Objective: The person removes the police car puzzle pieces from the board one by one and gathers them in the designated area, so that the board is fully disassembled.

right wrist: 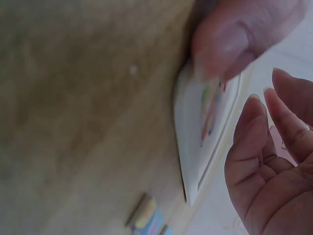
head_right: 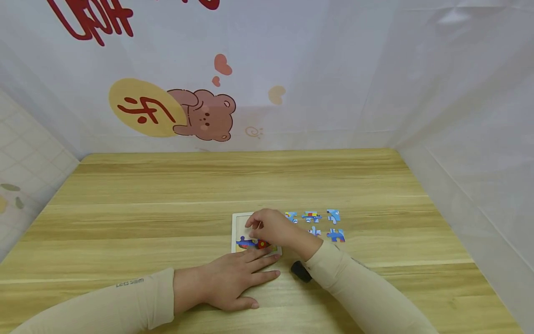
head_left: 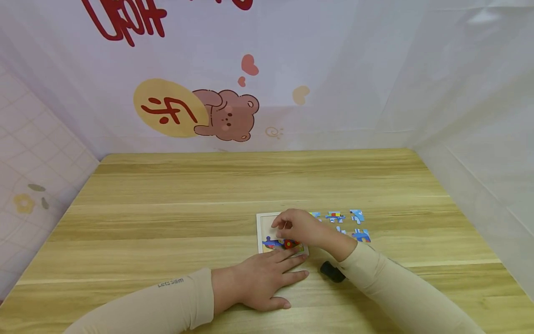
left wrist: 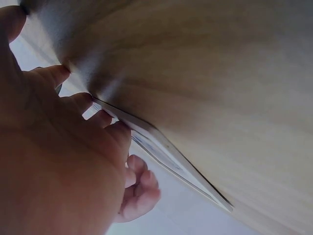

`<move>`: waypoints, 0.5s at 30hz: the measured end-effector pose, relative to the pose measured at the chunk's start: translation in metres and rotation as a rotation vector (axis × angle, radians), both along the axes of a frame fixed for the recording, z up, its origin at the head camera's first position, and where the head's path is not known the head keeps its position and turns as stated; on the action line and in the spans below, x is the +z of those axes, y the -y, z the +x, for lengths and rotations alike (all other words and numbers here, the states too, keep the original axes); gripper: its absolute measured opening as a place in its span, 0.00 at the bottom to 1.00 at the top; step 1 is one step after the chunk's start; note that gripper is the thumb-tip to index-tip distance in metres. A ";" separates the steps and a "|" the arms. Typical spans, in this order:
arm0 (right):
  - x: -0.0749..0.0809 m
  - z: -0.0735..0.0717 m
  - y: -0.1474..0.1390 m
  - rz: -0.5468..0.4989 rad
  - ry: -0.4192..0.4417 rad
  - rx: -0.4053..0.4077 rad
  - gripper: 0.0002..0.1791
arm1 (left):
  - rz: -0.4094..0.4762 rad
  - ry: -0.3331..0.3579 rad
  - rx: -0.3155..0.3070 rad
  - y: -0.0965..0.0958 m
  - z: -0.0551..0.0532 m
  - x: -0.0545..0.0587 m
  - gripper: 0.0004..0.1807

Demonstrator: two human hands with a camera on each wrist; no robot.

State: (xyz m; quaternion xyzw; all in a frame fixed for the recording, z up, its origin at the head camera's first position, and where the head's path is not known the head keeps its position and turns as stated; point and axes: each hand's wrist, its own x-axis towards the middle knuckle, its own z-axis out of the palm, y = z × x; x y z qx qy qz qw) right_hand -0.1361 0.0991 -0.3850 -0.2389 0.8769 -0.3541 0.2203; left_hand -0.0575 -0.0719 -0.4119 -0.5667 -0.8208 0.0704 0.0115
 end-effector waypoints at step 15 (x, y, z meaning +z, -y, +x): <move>-0.008 -0.003 0.011 0.063 0.006 0.078 0.05 | 0.007 0.006 0.000 0.001 0.000 0.000 0.36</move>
